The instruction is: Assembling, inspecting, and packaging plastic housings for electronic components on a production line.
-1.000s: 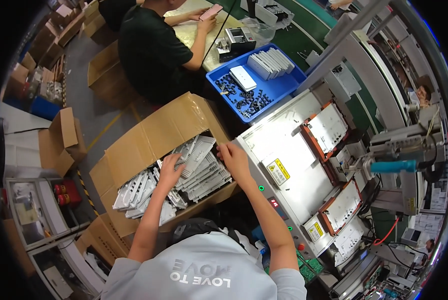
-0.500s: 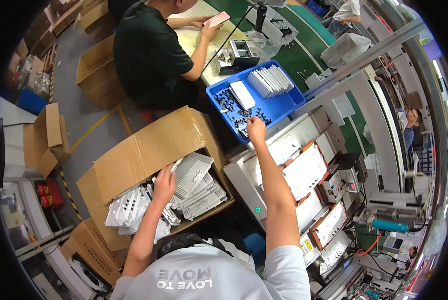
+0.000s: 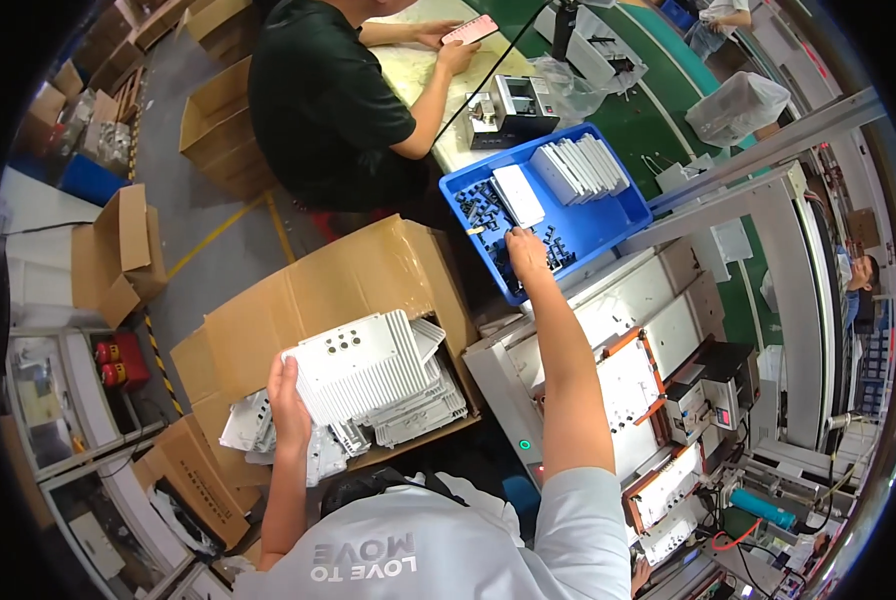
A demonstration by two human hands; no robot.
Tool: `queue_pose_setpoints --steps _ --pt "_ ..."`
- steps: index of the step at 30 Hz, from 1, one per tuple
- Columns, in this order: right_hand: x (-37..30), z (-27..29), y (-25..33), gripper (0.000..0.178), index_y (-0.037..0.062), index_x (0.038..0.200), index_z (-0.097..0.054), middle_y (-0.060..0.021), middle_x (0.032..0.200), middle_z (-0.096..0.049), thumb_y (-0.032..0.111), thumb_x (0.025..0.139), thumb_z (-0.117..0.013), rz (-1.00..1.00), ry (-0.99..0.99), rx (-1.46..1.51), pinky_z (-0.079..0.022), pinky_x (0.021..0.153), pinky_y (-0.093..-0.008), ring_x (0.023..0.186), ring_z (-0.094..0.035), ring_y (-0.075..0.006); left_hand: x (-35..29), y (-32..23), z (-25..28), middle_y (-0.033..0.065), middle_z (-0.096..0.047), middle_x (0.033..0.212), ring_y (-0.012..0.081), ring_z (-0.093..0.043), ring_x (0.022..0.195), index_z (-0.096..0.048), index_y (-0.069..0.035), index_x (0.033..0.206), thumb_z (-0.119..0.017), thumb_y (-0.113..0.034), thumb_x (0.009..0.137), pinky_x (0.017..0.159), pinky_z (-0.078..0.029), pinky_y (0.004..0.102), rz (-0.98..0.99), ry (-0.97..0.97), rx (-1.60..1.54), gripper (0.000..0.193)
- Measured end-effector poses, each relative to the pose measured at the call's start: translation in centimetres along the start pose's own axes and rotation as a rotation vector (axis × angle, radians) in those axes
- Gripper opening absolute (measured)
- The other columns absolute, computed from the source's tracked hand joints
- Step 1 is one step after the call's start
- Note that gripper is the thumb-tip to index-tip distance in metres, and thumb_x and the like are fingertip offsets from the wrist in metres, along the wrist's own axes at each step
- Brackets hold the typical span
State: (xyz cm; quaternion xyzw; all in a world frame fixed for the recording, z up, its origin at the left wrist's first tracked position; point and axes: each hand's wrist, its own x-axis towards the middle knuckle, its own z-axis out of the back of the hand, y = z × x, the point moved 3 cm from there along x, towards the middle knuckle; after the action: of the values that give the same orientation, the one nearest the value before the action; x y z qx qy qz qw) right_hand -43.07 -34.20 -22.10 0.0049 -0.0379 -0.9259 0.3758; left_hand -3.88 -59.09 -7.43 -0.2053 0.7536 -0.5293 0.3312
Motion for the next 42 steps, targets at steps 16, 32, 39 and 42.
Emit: queue_pose_setpoints --steps 16,32,39,42 --pt "-4.1 14.0 5.2 0.018 0.0003 0.082 -0.059 -0.0136 0.074 -0.066 0.018 0.08 -0.061 -0.281 -0.103 0.614 -0.051 0.066 -0.0336 0.07 -0.066 -0.0238 -1.7 0.5 -2.7 0.005 -0.058 0.109 0.0121 -0.053 0.102 -0.054 0.0 0.115 -0.05 -0.021 0.097 0.089 -0.04 0.0262 0.109 -0.117 -0.296 0.028" --pt "-15.0 22.3 20.9 0.028 0.0033 0.089 -0.05 -0.009 0.074 -0.051 -0.002 0.068 -0.066 0.413 -0.357 0.518 -0.044 0.078 -0.0393 0.076 -0.053 -0.0286 -4.3 -1.9 -7.7 0.0006 -0.059 0.093 0.0056 -0.054 0.086 -0.055 -0.002 0.107 -0.05 -0.024 0.098 0.078 -0.043 0.0217 0.102 0.332 -0.131 0.025" --pt "-16.1 22.8 20.6 0.033 0.004 0.103 -0.054 -0.0108 0.092 -0.057 -0.002 0.074 -0.067 0.497 -0.337 0.527 -0.043 0.089 -0.0428 0.093 -0.054 -0.0296 -3.7 -1.3 -7.1 0.0019 -0.061 0.092 0.0063 -0.057 0.083 -0.055 -0.002 0.104 -0.05 -0.025 0.097 0.075 -0.046 0.0217 0.168 0.356 -0.161 0.024" --pt "-16.0 22.9 21.0 0.029 0.0047 0.102 -0.055 -0.0103 0.093 -0.057 -0.001 0.076 -0.066 0.592 -0.313 0.461 -0.043 0.092 -0.0429 0.093 -0.054 -0.0299 -3.4 -1.6 -7.2 0.0021 -0.061 0.092 0.0063 -0.058 0.083 -0.055 -0.002 0.104 -0.05 -0.025 0.097 0.075 -0.046 0.0216 0.136 0.382 -0.133 0.024"
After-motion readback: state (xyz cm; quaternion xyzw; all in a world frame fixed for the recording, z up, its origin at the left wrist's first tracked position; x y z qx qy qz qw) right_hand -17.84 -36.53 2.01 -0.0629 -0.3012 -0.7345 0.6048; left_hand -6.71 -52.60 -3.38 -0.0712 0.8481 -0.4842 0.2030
